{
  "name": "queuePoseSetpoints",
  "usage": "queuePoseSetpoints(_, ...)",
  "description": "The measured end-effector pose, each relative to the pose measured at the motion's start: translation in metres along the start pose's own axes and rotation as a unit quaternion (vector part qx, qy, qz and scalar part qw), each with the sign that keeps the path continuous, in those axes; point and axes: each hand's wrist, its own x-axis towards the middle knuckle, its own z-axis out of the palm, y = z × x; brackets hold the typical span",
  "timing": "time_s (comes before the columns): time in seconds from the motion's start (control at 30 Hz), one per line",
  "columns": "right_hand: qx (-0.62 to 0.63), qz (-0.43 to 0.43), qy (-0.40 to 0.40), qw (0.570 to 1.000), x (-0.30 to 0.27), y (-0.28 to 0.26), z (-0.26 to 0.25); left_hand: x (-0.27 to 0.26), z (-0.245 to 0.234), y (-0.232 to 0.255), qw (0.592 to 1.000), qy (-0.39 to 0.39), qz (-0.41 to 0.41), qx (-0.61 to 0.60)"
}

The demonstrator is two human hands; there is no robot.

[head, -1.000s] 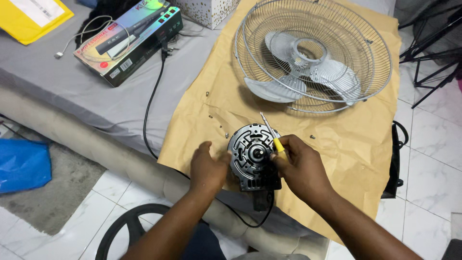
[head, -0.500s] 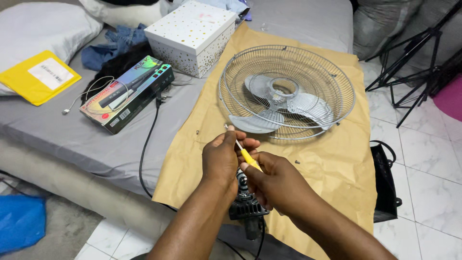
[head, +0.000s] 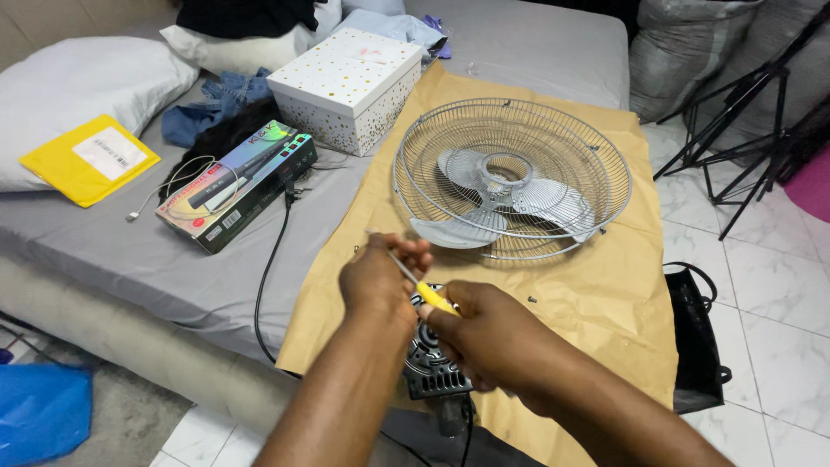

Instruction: The person uses a screwdriver to loosen and tighten screws on a small black electric motor placed on a brown paper-covered surface. They repeatedly rotate the motor to access different screw locations and adjust the internal components.

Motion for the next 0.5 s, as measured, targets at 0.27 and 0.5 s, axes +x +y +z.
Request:
queuePoseSetpoints(0.27,0.167,0.111,-0.038,0.979,-0.033,0.031,-0.025,0.074,-0.057,0.095,0.997,0.032,-0.063,-0.017)
queuePoseSetpoints(0.5,0.082,0.018,0.016,0.996,-0.016,0.026,-0.033,0.005,-0.036,0.082,0.926,-0.233,-0.211,0.207)
